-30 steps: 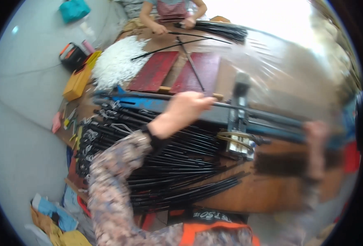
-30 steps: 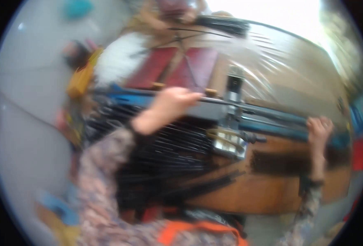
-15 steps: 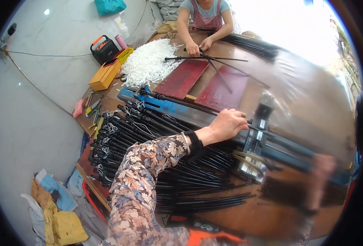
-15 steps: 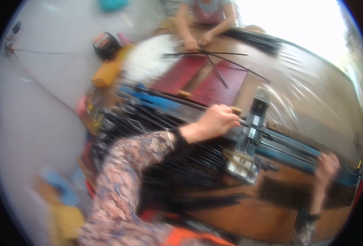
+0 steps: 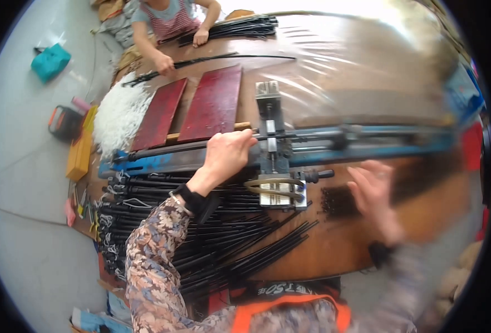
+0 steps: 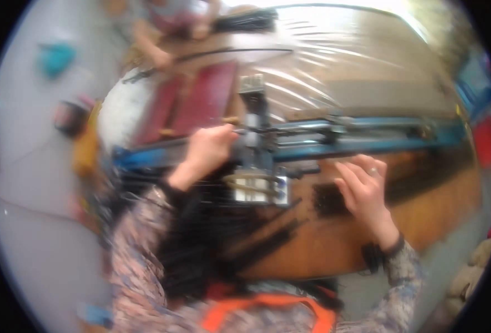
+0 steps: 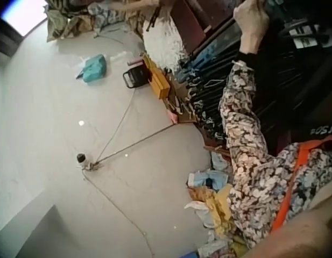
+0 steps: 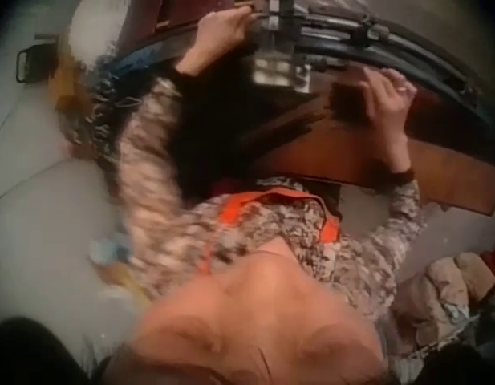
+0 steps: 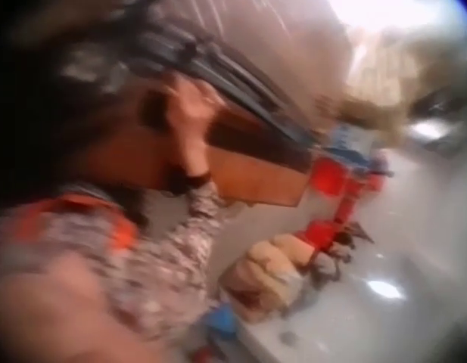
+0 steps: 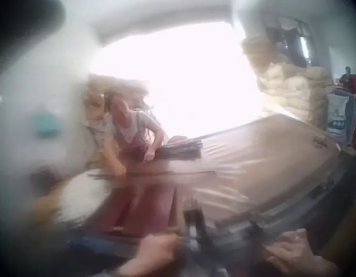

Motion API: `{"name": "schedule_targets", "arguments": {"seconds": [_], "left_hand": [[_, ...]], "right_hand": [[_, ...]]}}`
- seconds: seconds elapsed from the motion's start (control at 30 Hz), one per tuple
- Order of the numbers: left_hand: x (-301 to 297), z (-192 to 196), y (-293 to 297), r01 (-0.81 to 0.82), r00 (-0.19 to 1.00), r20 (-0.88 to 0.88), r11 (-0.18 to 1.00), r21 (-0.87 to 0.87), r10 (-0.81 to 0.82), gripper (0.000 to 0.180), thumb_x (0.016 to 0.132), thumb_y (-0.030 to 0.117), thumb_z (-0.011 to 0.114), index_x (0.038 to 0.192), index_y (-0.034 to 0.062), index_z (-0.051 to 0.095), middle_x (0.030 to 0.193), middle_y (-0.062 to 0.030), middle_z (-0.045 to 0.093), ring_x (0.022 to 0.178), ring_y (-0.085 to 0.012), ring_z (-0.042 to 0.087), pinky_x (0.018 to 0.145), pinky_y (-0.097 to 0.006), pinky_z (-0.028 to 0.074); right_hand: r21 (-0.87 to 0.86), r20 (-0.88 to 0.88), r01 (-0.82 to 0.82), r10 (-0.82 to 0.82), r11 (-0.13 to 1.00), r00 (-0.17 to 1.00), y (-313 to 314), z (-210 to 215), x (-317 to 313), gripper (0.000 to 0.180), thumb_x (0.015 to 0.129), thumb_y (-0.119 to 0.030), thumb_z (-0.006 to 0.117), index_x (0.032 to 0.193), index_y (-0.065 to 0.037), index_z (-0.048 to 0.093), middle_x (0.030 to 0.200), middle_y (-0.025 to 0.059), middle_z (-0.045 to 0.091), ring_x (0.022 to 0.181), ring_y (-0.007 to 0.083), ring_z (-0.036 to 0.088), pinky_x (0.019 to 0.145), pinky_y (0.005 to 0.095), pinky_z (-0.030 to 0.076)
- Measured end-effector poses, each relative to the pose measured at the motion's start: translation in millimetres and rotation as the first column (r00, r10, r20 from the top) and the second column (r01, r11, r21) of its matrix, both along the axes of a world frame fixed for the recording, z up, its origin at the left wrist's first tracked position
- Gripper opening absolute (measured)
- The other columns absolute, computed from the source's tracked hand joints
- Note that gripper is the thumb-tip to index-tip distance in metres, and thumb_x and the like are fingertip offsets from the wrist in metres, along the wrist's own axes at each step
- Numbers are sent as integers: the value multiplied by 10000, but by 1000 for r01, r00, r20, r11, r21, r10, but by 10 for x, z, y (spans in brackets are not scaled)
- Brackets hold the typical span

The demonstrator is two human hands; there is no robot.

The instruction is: Manually picking up thin metal rods and placing them into a specialized alignment jig or machine on a workbench.

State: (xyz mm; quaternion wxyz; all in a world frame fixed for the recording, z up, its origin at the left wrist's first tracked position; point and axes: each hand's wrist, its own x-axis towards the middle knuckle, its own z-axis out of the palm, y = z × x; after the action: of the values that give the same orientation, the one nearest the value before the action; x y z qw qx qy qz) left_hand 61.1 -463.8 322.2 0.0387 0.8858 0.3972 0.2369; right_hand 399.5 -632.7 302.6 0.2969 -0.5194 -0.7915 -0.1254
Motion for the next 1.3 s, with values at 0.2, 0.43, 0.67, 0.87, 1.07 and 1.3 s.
{"name": "schedule_targets", "arguments": {"seconds": [0.2, 0.43, 0.67, 0.87, 1.07, 1.3], "left_hand": [[13, -39, -56, -3, 999, -47, 1000, -15, 2, 236, 963, 236, 625, 796, 78, 567, 732, -123, 650, 732, -350, 666, 614, -466, 492], [-54, -185, -2, 70, 996, -64, 978, 196, -59, 196, 959, 213, 631, 823, 93, 556, 752, -87, 623, 720, -306, 631, 644, -425, 449], [-560, -100, 349, 265, 962, -188, 844, 466, -199, 108, 921, 187, 654, 942, 107, 583, 781, -53, 586, 714, -260, 606, 631, -394, 472], [-465, -85, -303, -127, 930, -239, 854, 505, 280, 230, 859, 241, 702, 1051, 146, 619, 967, -48, 578, 957, -267, 538, 792, -456, 358], [-617, -368, -1835, -203, 933, -299, 979, 30, 203, 264, 806, 395, 774, 826, 157, 663, 909, -25, 587, 965, -236, 527, 811, -424, 357], [-765, -538, -1721, -171, 972, -183, 978, -118, 147, 332, 811, 408, 779, 871, 93, 690, 945, -56, 606, 963, -263, 519, 798, -419, 393]], "right_hand": [[-166, -167, -116, 88, 979, 982, 54, -125, -255, 412, 838, -105, 746, 1232, -21, 656, 1022, 113, 678, 1008, 310, 607, 891, 440, 423], [-283, -479, -307, 143, 909, 866, 284, -302, -253, 291, 859, 36, 684, 1143, 0, 634, 981, 175, 654, 922, 363, 631, 787, 423, 508], [-412, 174, -52, 135, 910, 975, -400, -401, -231, 511, 807, -221, 815, 1249, -32, 642, 1314, 191, 612, 1173, 396, 594, 1016, 493, 470], [-167, -147, -119, 94, 979, 985, -444, -783, -148, 259, 757, -108, 811, 987, -48, 708, 1004, 123, 655, 944, 350, 614, 802, 462, 494], [-393, -406, -141, -34, 909, 913, -239, -528, -427, 85, 859, -19, 718, 877, -9, 636, 857, 144, 614, 799, 324, 595, 713, 385, 474], [-472, -337, -143, -28, 870, 941, -326, -261, -387, 87, 928, -65, 659, 878, 0, 630, 675, 108, 583, 605, 184, 559, 583, 330, 442]]}}
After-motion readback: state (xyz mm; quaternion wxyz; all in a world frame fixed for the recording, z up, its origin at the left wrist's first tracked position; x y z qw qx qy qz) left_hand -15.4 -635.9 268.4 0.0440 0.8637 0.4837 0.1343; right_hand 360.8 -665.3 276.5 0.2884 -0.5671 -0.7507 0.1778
